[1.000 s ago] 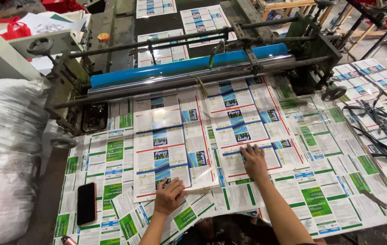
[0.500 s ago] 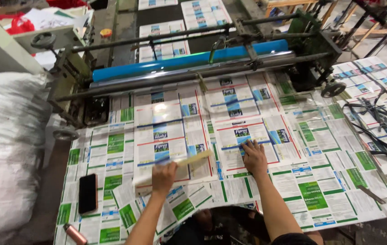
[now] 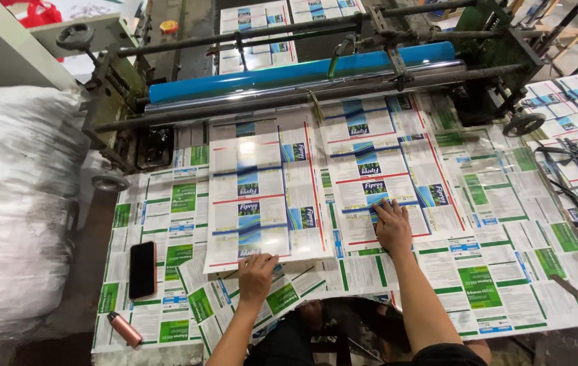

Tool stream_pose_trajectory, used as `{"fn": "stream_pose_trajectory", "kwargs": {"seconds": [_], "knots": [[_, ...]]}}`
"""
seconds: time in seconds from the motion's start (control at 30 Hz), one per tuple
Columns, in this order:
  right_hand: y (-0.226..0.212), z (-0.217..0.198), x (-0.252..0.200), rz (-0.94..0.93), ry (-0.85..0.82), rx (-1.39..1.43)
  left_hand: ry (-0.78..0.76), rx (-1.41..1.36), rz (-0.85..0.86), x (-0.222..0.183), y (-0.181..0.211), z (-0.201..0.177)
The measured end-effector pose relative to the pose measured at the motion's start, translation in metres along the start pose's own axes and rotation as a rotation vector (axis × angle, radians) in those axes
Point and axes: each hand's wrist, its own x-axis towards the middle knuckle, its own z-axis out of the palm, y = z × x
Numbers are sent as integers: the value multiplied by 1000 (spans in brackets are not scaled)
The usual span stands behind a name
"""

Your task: Picking up and inspecting printed label sheets from a production machine.

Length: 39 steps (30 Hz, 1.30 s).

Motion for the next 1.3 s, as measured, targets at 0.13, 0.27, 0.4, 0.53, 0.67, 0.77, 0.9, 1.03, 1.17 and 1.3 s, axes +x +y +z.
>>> {"fn": "stream_pose_trajectory", "kwargs": {"seconds": [0.13,0.27,0.4,0.53,0.67,0.77,0.9,1.03,1.17,1.3], "knots": [[-4,-5,0,8,-3,5,30,-5,8,8,-2,2],[-5,-5,1,15,-4,-2,60,33,35,21,-10,10],[-6,-5,2,19,-9,-4,83,50,38,36,-22,21],[-7,-8,5,21,-18,-26,71,54,12,58,-31,33],[11,6,7,14,-77,-27,66,44,-32,85,-48,52],[10,-10,5,13,-231,-71,8,32,-108,96,-40,44],[-1,-46,-13,-38,-405,-95,-212,-99,-156,79,-27,33],[-2,-63,-32,-104,-411,-102,-388,-194,-133,44,-14,15],[-5,-66,-43,-120,-487,-174,-423,-219,-124,26,-16,12],[-9,-70,-52,-131,-513,-243,-340,-175,-51,17,-24,24]]}}
